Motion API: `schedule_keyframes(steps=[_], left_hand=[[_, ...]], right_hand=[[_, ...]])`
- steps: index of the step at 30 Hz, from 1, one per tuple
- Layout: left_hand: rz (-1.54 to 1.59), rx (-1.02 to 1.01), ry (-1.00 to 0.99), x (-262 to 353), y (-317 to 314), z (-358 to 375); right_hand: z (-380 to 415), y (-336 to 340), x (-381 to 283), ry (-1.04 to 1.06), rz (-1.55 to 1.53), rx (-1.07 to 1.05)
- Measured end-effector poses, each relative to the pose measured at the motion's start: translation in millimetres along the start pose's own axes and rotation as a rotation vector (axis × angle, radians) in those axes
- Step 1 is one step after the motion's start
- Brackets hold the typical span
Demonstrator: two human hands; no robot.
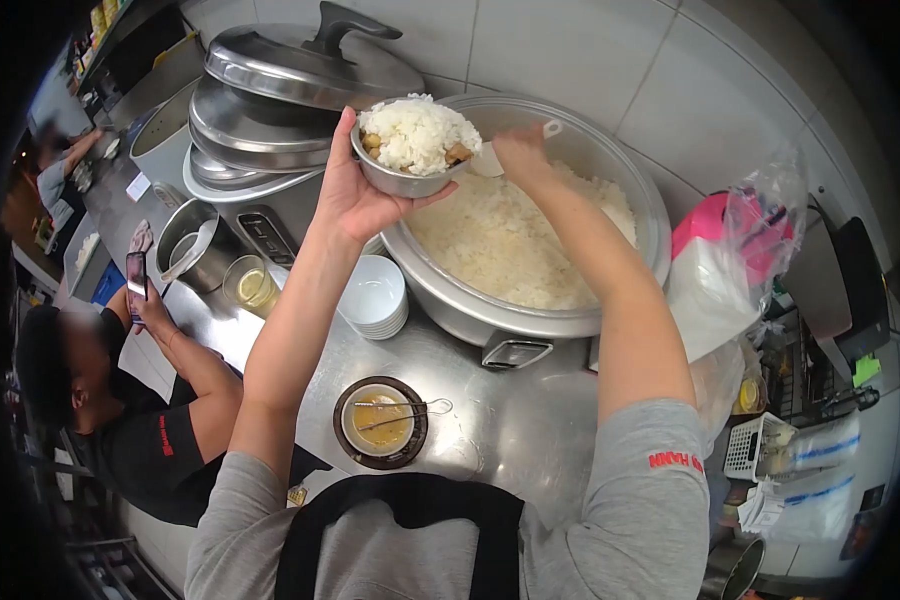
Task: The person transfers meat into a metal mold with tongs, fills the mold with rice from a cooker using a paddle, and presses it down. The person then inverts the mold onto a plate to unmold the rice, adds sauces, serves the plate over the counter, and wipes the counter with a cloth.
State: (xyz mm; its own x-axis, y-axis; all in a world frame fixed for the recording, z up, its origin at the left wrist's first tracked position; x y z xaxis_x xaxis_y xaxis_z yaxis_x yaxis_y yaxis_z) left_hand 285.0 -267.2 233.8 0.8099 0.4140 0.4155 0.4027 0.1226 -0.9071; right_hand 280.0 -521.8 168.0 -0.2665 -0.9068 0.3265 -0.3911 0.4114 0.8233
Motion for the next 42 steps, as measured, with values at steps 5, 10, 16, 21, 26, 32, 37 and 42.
schedule_keyframes(steps=[5,10,16,21,26,32,37,42], left_hand=[[0.006,-0.007,-0.001,7.5,8.3,5.6],[-0.011,0.017,-0.051,10.0,12.0,4.7],[0.019,0.036,-0.038,8.2,11.9,2.6],[0.004,0.056,-0.041,7.4,10.3,6.3],[-0.023,0.085,-0.06,8.4,12.5,7.7],[-0.076,0.095,-0.064,-11.8,7.5,2.7],[-0.078,0.102,-0.018,-48.0,-6.5,-13.7],[-0.041,0.108,-0.012,-71.1,-10.6,-29.3]], right_hand=[[1.1,9.0,-34.3,-0.015,-0.115,-0.022],[19.8,24.0,-31.8,-0.186,-0.242,-0.232],[40.1,27.5,-44.1,-0.17,-0.353,-0.279],[48.5,6.1,-27.8,-0.244,-0.728,-0.449],[65.7,42.2,-12.8,-0.478,-1.229,-0.692],[46.5,101.3,50.4,-0.59,-1.141,-0.488],[39.6,182.2,50.0,-0.268,-0.511,-0.052],[93.6,220.8,-28.1,-0.054,-0.21,0.063]])
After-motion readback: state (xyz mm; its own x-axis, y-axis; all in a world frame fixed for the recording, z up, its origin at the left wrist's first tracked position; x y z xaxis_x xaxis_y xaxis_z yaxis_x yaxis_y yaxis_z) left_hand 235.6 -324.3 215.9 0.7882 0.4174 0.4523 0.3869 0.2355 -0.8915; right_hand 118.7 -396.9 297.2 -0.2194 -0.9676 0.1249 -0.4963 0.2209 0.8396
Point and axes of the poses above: each hand's wrist, its own z-axis away from the middle knuckle, its own y-axis out of the back of the hand, x = y × z, the point moved 3 cm from there along -z, towards the middle knuckle, and after that the axes turned 4 degrees about x, right-handed, at the moved point
